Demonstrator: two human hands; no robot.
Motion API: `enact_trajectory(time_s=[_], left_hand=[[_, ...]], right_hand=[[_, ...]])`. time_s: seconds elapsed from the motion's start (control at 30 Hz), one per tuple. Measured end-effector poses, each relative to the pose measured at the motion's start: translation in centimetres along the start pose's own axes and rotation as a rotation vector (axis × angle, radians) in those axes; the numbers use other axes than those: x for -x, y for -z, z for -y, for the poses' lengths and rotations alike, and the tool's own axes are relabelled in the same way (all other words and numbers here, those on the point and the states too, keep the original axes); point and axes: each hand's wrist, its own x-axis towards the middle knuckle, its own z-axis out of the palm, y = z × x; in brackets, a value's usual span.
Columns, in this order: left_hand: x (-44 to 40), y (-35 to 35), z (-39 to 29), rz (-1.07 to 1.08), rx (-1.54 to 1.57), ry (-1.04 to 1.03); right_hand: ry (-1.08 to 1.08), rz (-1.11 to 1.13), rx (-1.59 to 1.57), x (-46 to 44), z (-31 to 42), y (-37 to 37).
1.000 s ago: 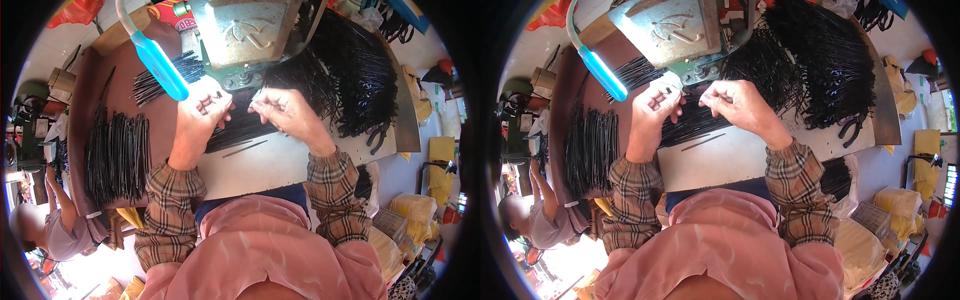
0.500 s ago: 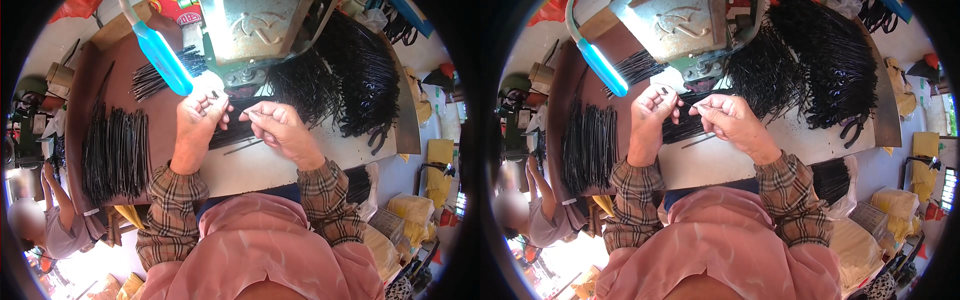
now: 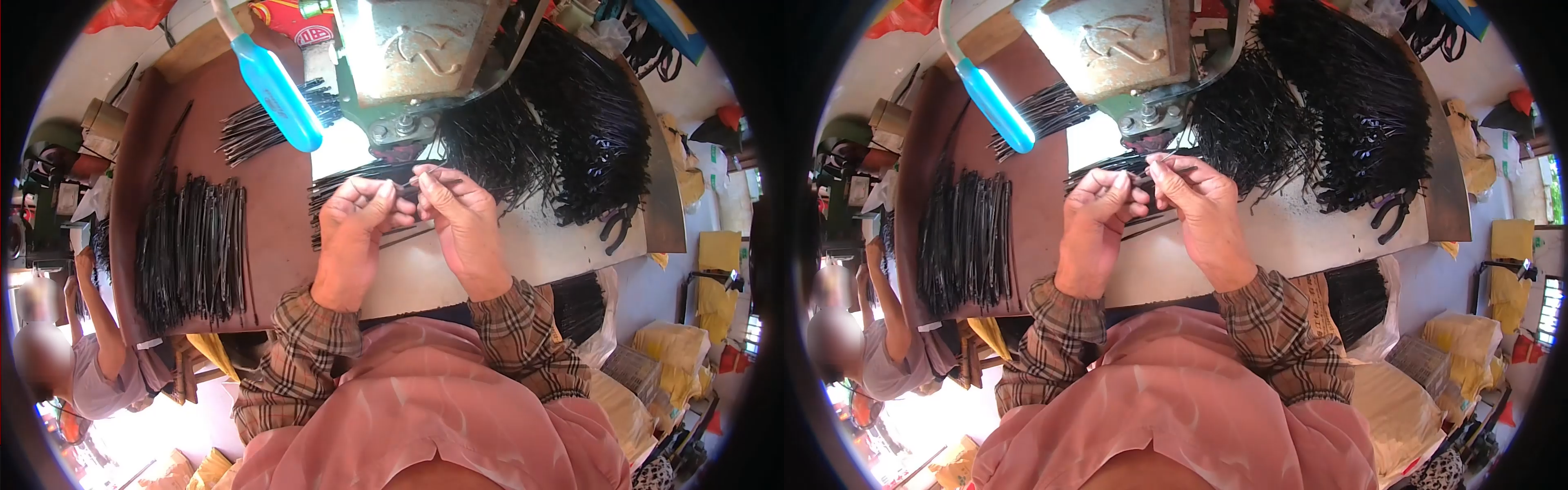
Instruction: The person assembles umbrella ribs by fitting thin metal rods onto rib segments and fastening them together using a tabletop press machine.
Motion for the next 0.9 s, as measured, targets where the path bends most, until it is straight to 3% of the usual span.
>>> enact_trajectory(time_s=[0.07,0.17,0.27,0.37,0.53,0.6,0.63,0.67,0.7,0.77,0.9], left_hand=[[0.5,0.5,0.4,0.042,-0.033,-0.025],[1.4,0.9,-0.1,0.045,-0.448,-0.071],[1.5,0.4,-1.0,0.010,-0.410,-0.188],[0.9,0.4,-1.9,0.021,-0.498,-0.118],[0.0,1.6,-1.3,0.034,-0.557,-0.173],[-1.0,3.2,-2.4,-0.026,-0.886,-0.350],[-2.2,4.2,-3.1,-0.150,-0.895,-0.478],[-3.4,5.4,-4.7,-0.215,-1.027,-0.472],[-4.5,5.9,-6.1,-0.303,-1.168,-0.627],[-7.8,8.8,-7.8,-0.377,-1.444,-0.642],[-12.5,12.7,-6.5,-0.278,-1.577,-0.938]], right_hand=[[-0.029,-0.004,0.051,-0.3,-0.1,0.0],[-0.089,0.100,0.163,-0.5,0.9,-0.1],[-0.197,0.249,0.324,-0.4,2.2,0.3],[-0.284,0.363,0.435,0.0,3.0,-0.2],[-0.325,0.308,0.351,-0.1,2.4,0.6],[-0.300,0.275,0.357,-0.1,2.3,0.8],[-0.289,0.282,0.360,-0.2,2.6,0.7],[-0.295,0.295,0.341,-0.3,2.6,0.8],[-0.299,0.308,0.322,-0.5,2.7,1.0],[-0.296,0.318,0.304,-0.6,2.6,1.1],[-0.260,0.304,0.292,-0.7,2.1,0.9]])
